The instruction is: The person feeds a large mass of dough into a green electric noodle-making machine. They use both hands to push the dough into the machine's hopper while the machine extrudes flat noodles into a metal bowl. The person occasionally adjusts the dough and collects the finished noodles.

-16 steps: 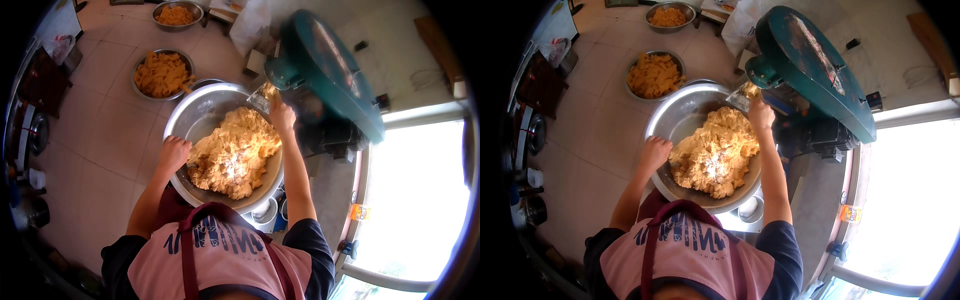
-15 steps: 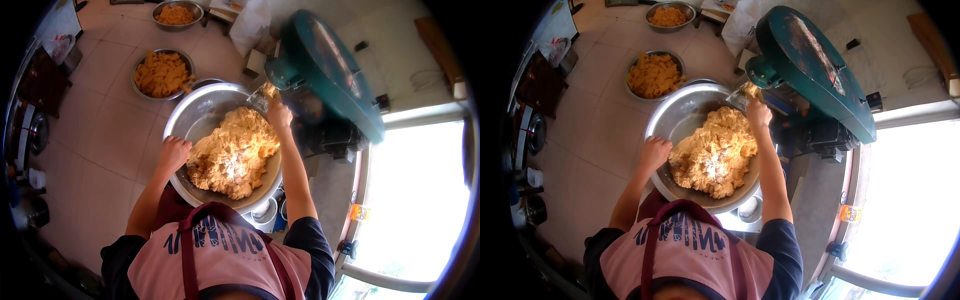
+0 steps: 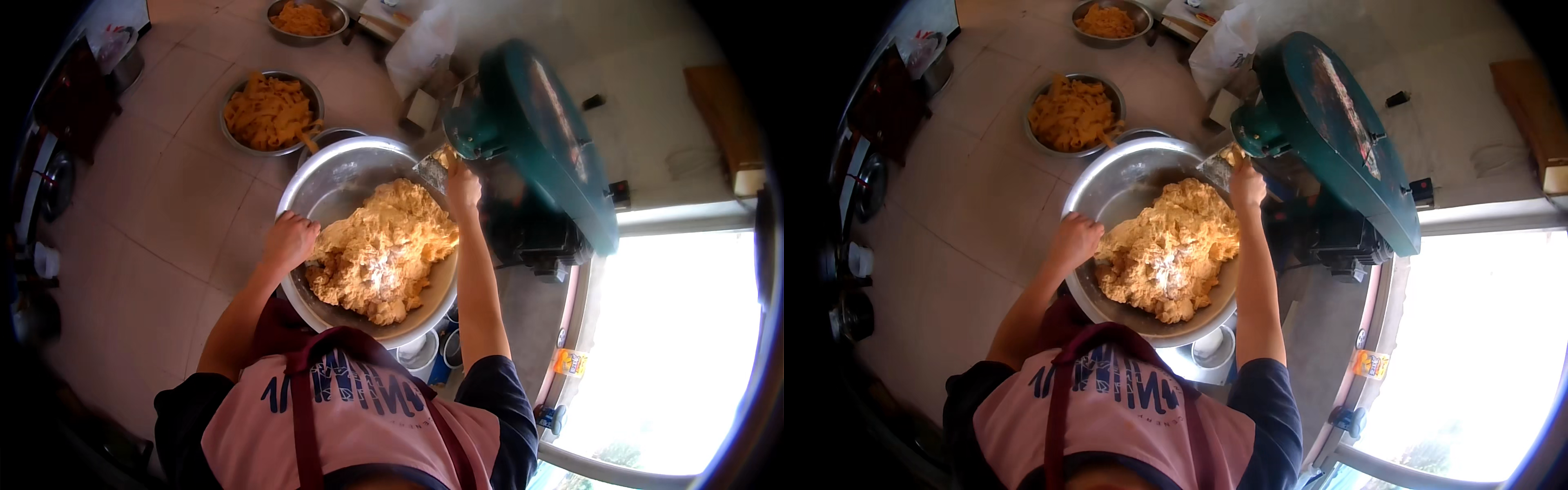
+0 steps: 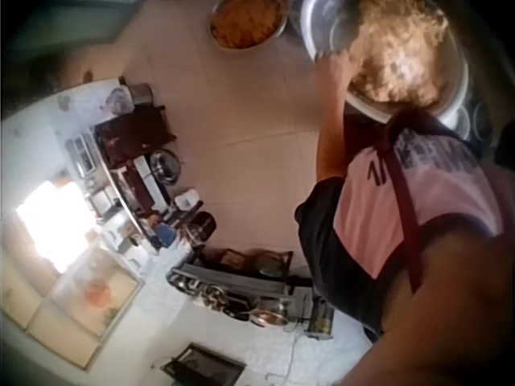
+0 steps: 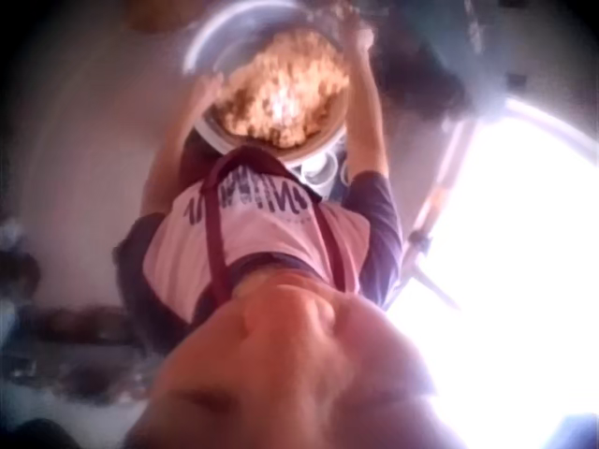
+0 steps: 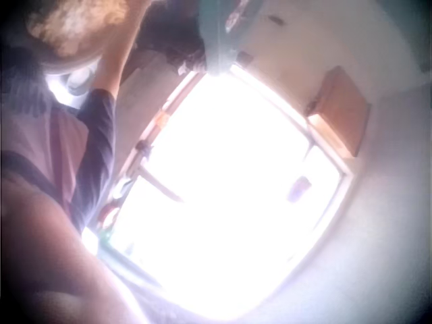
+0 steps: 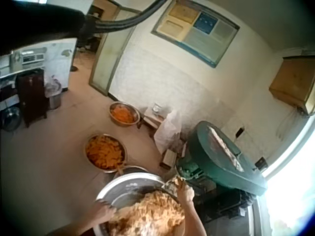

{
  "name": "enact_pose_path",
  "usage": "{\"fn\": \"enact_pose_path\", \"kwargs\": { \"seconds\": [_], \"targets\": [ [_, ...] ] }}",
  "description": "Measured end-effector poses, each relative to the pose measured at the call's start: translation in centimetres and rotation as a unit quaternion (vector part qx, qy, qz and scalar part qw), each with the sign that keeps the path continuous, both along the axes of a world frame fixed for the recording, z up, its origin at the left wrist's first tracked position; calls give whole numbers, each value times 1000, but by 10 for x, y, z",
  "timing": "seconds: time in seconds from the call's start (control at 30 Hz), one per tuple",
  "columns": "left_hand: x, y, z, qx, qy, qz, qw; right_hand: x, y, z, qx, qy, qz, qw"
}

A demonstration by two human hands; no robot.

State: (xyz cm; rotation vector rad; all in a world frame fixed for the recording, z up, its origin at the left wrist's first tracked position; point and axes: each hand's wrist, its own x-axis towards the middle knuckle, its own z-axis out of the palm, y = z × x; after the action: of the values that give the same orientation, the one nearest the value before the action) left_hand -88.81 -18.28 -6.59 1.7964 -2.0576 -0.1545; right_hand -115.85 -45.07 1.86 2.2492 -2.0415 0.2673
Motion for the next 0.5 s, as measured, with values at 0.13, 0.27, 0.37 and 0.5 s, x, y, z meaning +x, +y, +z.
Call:
{"fn": "enact_pose_path", "kwargs": {
  "seconds": [0.13,0.27,0.37,0.5],
  "targets": [
    [-1,-3,9,-8,23,-14,1000,-11,-23,-32,14,20,9,1000],
    [1,-7,5,4,32,-9,999,-9,-21,-27,24,-43,4,999],
    [7,1,3,-6,66,12,998,12,8,15,42,-16,29,999],
    [4,-4,5,-28,106,12,994,-6,9,-9,67,58,-45,995]
  ]
}}
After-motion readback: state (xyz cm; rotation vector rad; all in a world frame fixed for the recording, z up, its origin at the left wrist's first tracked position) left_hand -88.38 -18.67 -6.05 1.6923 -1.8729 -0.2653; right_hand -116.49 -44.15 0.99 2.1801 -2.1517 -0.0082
